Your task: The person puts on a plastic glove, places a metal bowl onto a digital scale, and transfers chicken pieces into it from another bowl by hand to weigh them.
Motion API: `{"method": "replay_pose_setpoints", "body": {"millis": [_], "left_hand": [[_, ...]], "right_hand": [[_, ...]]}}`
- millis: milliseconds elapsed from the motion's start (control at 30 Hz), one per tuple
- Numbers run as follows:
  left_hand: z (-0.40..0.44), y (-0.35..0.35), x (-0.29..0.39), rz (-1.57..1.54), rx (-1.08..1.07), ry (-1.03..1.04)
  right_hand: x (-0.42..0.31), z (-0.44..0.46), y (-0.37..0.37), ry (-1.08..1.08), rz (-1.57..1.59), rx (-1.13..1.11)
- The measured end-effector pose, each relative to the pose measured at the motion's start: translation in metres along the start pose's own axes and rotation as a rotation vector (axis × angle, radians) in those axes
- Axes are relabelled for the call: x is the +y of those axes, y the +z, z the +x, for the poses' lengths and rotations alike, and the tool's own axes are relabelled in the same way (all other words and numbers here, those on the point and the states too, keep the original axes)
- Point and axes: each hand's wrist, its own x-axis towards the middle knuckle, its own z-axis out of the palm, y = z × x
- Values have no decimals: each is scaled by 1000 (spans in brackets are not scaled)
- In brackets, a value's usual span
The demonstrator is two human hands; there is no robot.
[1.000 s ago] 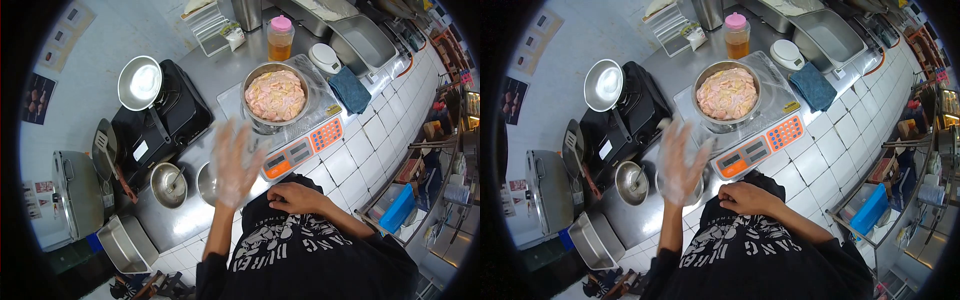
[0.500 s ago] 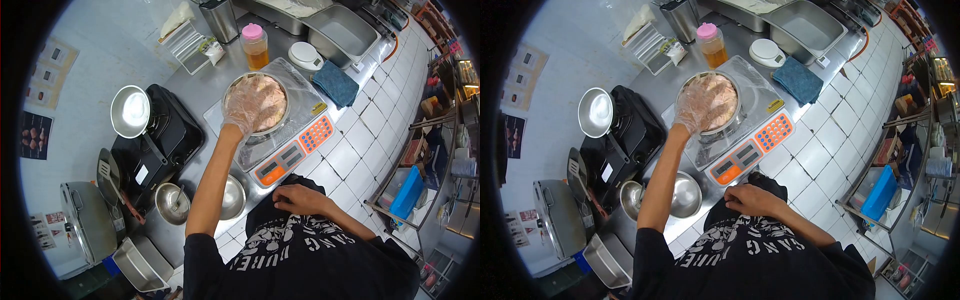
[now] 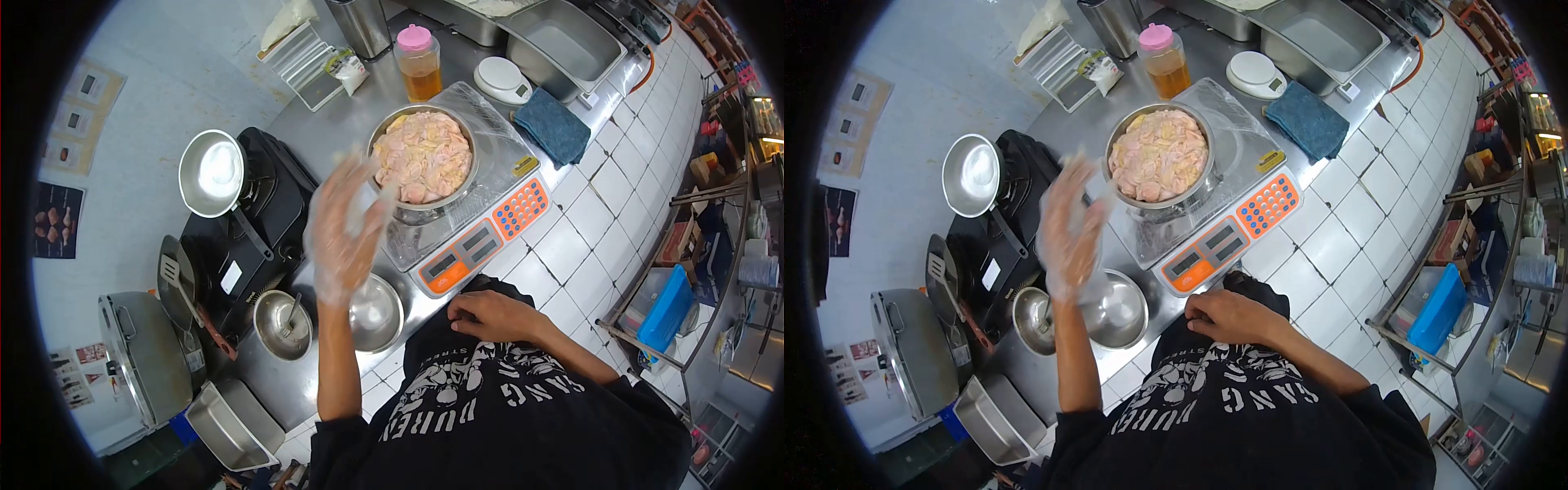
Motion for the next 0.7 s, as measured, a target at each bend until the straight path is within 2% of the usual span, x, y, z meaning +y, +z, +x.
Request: {"method": "replay_pose_setpoints", "body": {"millis": [100,167,267,400,467,700], "left_hand": [[-57,-17,-19,-132,105,-198],[-96,-16,-33,-320,160,-436],[-144,-19,-41,-284,206,-585],[-189,-17,-47,-475,379,-809],[-204,-17,-51,-537,427,-890],[-217,-15,-49,-529,444,-878]], "right_hand": [[2,2,6,-4,55,3],[1,5,10,-12,69,6],[1,8,13,-6,90,-18],[3,12,16,-1,94,-39],[2,14,18,-9,84,-54],[-3,18,19,-15,60,-85]]}}
